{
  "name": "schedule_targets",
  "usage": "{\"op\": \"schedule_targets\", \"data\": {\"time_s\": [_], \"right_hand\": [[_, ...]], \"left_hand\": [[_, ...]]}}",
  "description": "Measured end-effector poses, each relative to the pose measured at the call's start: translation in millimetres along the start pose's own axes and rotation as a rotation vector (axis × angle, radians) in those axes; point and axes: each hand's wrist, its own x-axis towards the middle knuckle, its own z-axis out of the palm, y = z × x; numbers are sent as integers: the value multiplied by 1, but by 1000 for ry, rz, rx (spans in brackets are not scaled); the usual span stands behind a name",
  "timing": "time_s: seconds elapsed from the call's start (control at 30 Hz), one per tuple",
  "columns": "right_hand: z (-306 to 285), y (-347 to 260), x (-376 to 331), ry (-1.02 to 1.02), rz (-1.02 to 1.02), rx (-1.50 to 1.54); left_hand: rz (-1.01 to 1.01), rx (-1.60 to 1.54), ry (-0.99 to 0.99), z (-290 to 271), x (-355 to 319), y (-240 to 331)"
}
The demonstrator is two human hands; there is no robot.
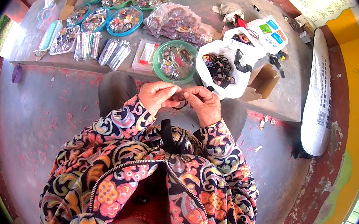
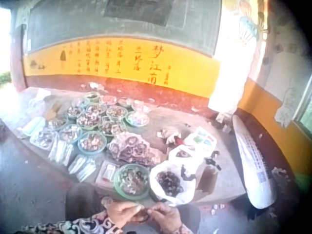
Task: The person sits on the floor and assembles small keychains by hand. They pick up small plastic charms and metal rings, attach the charms to the rings, and place the finished keychains into a green plastic bowl.
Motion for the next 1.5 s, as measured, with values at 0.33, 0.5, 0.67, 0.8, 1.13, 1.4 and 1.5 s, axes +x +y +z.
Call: {"op": "schedule_targets", "data": {"time_s": [0.33, 0.5, 0.67, 0.8, 1.13, 1.4, 1.5], "right_hand": [[3, 0, -4, 28, -95, -122], [4, -3, -5, -17, -137, -13], [-2, 8, -3, -125, -247, -48], [-6, 13, -1, -174, -282, -93], [-4, 8, -1, -176, -356, -246], [-6, 6, 0, -115, -285, -258], [-4, 1, 0, -23, -99, -63]], "left_hand": [[-99, 81, -32, -15, 5, -9], [-235, -5, -85, -16, 6, -2], [-303, -58, -183, -26, 7, 2], [-346, -115, -194, -30, 8, 2], [-350, -119, -144, -23, 7, 6], [-200, -28, -57, -26, 7, -3], [-87, 56, 21, -22, 5, -3]]}}
